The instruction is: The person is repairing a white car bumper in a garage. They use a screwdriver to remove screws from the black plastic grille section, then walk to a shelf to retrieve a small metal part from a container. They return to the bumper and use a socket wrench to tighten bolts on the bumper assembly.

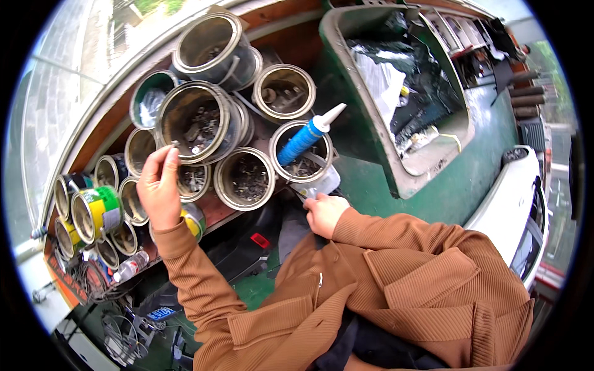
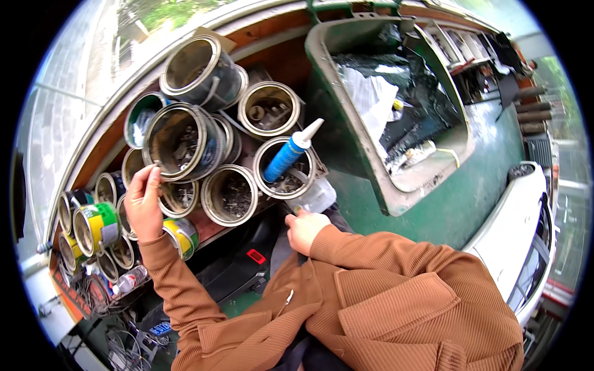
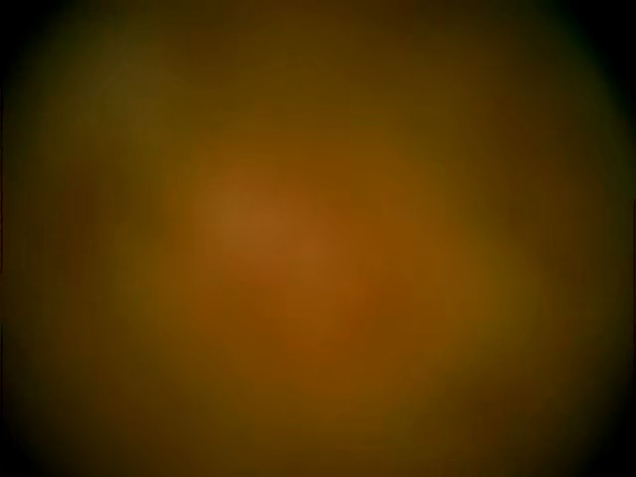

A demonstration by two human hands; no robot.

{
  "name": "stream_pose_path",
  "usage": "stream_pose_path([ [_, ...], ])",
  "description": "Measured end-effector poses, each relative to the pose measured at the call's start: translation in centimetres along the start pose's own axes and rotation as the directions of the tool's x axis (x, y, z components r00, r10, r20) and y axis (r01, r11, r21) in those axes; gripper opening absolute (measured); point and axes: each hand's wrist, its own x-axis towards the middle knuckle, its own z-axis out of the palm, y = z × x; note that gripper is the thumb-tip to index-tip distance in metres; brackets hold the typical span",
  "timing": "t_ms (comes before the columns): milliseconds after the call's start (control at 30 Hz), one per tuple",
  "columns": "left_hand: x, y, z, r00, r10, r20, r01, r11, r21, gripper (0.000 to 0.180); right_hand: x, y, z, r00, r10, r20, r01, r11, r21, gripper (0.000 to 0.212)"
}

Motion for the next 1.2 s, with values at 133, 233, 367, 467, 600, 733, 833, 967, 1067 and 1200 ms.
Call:
stream_pose_path([
  [133, 0.7, -0.5, 0.7, 0.999, 0.023, -0.022, -0.022, 0.997, 0.07, 0.014, 0.1, 0.1, 0.4, 1.0, -0.007, -0.006, 0.007, 0.999, 0.034, 0.021],
  [233, 0.7, -1.4, 1.0, 0.996, 0.055, -0.063, -0.05, 0.995, 0.083, 0.016, -0.1, 0.1, 0.3, 1.0, -0.012, 0.011, 0.012, 0.999, 0.036, 0.02],
  [367, -0.2, -1.0, 1.5, 0.987, 0.095, -0.13, -0.088, 0.995, 0.056, 0.02, -0.1, 0.1, 0.1, 1.0, -0.008, 0.012, 0.008, 0.998, 0.064, 0.02],
  [467, -1.3, -0.6, 1.6, 0.972, 0.121, -0.202, -0.11, 0.992, 0.062, 0.022, -0.1, 0.2, 0.1, 1.0, 0.01, 0.006, -0.01, 0.997, 0.074, 0.02],
  [600, -3.6, -2.1, 0.9, 0.966, 0.094, -0.24, -0.127, 0.984, -0.128, 0.025, 0.0, 0.7, 0.6, 0.999, -0.047, 0.0, 0.047, 0.996, 0.079, 0.019],
  [733, -5.9, -2.0, 1.9, 0.947, 0.009, -0.32, -0.061, 0.986, -0.154, 0.023, -0.1, 0.5, 0.1, 0.993, -0.086, -0.076, 0.091, 0.994, 0.067, 0.016],
  [833, -6.5, -2.0, 1.9, 0.959, 0.012, -0.284, -0.081, 0.969, -0.233, 0.023, 0.0, 0.1, -0.1, 0.996, -0.06, -0.069, 0.063, 0.997, 0.039, 0.019],
  [967, -7.9, -2.8, 1.3, 0.96, 0.018, -0.279, -0.11, 0.941, -0.319, 0.026, 0.1, 0.2, 0.2, 0.995, -0.082, -0.049, 0.082, 0.997, -0.002, 0.02],
  [1067, -9.2, -3.8, 0.7, 0.951, -0.066, -0.303, -0.054, 0.927, -0.37, 0.024, 0.4, -0.2, 0.2, 0.995, -0.083, -0.05, 0.082, 0.996, -0.031, 0.018],
  [1200, -11.6, -5.9, 2.0, 0.947, -0.229, -0.226, 0.103, 0.882, -0.459, 0.02, 0.5, -0.6, 0.1, 0.993, -0.108, -0.055, 0.105, 0.993, -0.052, 0.017],
])
